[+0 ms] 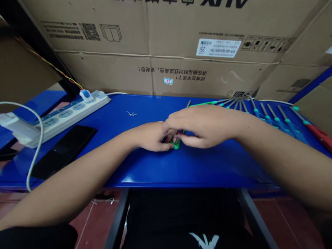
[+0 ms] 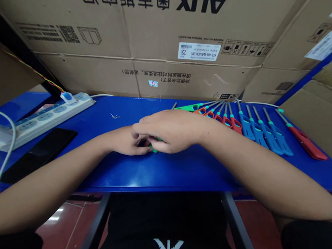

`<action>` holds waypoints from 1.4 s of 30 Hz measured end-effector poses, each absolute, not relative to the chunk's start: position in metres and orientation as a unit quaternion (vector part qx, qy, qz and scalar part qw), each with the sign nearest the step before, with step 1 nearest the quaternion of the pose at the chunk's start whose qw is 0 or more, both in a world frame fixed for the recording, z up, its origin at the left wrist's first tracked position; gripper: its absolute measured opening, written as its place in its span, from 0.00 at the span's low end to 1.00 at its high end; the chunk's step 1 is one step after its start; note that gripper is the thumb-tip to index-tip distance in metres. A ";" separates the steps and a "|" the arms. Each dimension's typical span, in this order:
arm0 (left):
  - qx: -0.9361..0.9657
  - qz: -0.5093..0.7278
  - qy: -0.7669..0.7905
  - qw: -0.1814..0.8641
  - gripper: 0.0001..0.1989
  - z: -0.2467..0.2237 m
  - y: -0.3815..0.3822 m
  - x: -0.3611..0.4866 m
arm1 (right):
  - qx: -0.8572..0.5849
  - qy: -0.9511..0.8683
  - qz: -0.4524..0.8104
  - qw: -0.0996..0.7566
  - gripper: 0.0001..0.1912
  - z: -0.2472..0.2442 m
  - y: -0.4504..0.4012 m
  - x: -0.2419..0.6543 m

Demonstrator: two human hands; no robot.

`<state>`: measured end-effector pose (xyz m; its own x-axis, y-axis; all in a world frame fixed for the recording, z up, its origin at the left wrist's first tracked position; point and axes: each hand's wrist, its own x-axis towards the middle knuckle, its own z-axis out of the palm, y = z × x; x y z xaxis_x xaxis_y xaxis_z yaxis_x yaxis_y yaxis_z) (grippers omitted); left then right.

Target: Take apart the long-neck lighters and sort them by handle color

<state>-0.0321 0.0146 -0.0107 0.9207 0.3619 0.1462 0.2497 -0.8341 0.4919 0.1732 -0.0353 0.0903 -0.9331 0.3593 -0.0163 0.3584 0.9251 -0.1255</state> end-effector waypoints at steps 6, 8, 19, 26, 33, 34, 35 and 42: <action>0.953 0.069 0.152 0.255 0.07 -0.010 0.014 -0.030 | -0.269 -0.963 0.006 -0.018 0.16 0.093 -0.036 0.174; 0.949 0.075 0.160 0.260 0.07 -0.010 0.013 -0.030 | -0.222 -0.974 0.047 -0.004 0.18 0.094 -0.036 0.175; 0.942 0.065 0.186 0.273 0.09 -0.012 0.012 -0.029 | -0.176 -0.982 0.066 -0.007 0.11 0.093 -0.037 0.174; 0.938 0.080 0.181 0.283 0.06 -0.013 0.011 -0.028 | -0.191 -0.981 0.038 -0.025 0.11 0.095 -0.041 0.172; 0.939 0.090 0.176 0.280 0.03 -0.012 0.009 -0.026 | -0.199 -0.980 0.020 -0.024 0.13 0.093 -0.039 0.170; 0.941 0.103 0.172 0.273 0.02 -0.012 0.009 -0.026 | -0.184 -0.982 0.029 -0.013 0.14 0.094 -0.039 0.170; 0.943 0.115 0.168 0.264 0.02 -0.013 0.010 -0.026 | -0.182 -0.983 0.027 -0.006 0.13 0.094 -0.039 0.170; 0.944 0.134 0.191 0.234 0.05 -0.020 0.015 -0.025 | -0.255 -0.966 0.006 -0.041 0.12 0.093 -0.038 0.168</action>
<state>-0.0253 0.0151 -0.0199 0.8909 0.4240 0.1631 0.2989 -0.8175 0.4923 0.1677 -0.0380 0.0931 -0.8669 0.4915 -0.0830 0.4924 0.8703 0.0097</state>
